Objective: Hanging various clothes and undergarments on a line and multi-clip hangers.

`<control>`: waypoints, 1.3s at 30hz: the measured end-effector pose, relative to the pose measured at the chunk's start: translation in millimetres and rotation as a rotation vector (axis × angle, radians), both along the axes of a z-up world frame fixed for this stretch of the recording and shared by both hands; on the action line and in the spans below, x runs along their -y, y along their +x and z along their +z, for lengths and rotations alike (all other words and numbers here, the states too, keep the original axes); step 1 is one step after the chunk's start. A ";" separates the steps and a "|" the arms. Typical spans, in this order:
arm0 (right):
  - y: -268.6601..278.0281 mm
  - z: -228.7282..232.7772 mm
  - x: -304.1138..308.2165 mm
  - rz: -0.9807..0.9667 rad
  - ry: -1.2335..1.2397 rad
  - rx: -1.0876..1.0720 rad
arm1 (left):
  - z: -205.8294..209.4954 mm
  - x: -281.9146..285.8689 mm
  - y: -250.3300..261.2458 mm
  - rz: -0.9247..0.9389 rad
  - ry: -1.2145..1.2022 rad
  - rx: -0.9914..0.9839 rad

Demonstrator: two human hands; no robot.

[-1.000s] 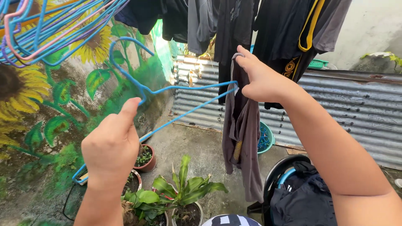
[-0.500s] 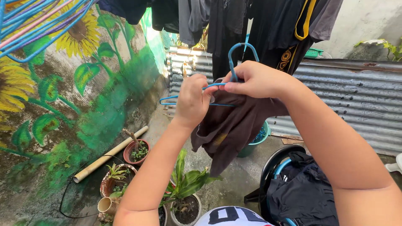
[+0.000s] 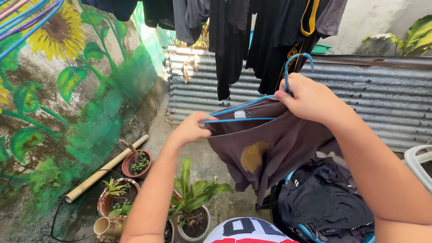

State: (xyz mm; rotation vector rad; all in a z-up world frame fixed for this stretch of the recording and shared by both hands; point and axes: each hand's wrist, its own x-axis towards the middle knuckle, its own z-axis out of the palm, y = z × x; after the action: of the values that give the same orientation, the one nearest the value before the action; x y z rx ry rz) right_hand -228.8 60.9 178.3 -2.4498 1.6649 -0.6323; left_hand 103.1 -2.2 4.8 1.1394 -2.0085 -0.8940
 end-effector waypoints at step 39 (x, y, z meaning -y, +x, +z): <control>-100.3 4.1 -16.5 -0.233 -0.699 -0.135 | 172.4 58.7 -88.9 -0.121 -0.389 -0.187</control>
State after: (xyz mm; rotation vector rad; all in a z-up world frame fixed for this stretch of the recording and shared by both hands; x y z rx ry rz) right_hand -329.1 77.4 182.4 -2.7978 2.0738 -1.2949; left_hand 14.2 -60.9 177.2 0.7002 -1.9982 -0.6047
